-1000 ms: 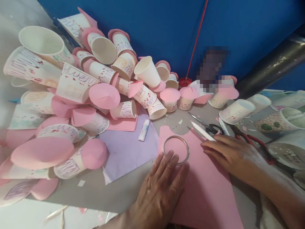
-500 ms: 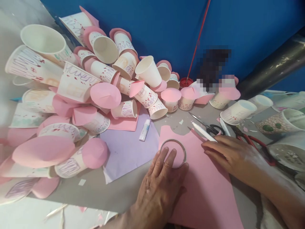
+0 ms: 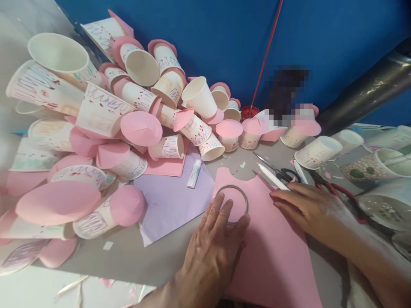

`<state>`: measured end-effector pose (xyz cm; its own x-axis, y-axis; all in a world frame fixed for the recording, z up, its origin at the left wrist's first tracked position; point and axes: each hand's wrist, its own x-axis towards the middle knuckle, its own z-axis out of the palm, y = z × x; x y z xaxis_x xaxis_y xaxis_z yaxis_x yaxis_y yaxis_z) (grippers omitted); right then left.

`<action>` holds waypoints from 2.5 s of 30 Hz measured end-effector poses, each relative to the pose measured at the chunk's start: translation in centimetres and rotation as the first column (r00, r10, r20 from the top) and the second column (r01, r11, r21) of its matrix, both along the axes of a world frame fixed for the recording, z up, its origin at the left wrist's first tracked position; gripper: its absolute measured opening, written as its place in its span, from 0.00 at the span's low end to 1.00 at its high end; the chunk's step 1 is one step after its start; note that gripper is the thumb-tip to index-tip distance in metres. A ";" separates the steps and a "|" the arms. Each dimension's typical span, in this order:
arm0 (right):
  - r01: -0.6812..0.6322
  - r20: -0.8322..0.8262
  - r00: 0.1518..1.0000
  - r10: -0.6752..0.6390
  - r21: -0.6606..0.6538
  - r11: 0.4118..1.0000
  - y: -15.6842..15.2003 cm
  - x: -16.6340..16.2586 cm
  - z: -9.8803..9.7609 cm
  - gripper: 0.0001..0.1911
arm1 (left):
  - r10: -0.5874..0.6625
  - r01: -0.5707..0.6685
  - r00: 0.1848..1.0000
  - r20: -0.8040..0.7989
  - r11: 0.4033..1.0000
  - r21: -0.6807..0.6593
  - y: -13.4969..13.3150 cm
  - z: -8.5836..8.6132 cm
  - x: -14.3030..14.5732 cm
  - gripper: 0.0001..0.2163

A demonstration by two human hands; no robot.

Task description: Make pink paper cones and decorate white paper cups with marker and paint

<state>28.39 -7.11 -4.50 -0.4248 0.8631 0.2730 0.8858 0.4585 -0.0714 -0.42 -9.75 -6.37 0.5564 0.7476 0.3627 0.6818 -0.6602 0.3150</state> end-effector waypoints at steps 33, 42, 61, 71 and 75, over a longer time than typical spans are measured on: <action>0.016 0.044 0.999 -0.015 -0.024 1.000 -0.4 -0.2 0.1 0.16 | -0.040 0.042 0.998 -0.043 0.999 0.032 -0.7 0.6 1.3 0.24; -0.025 0.069 0.997 0.023 0.022 0.999 -0.3 -0.1 0.1 0.16 | -0.010 0.010 1.000 -0.008 1.000 -0.015 -0.5 0.5 1.5 0.24; 0.004 -0.041 0.999 -0.005 -0.004 1.000 0.0 -0.2 -0.1 0.13 | 0.005 -0.005 1.000 -0.002 0.996 -0.091 -0.3 0.5 1.7 0.28; 0.136 -0.456 0.868 -0.196 -0.160 0.978 0.4 -1.2 5.6 0.15 | 0.029 -0.028 1.000 0.002 0.994 -0.103 -0.2 0.7 1.9 0.30; 0.144 -0.581 0.763 -0.282 -0.272 0.952 3.6 -2.5 6.3 0.18 | 0.029 -0.028 1.000 0.005 0.991 -0.128 -0.3 0.6 1.9 0.27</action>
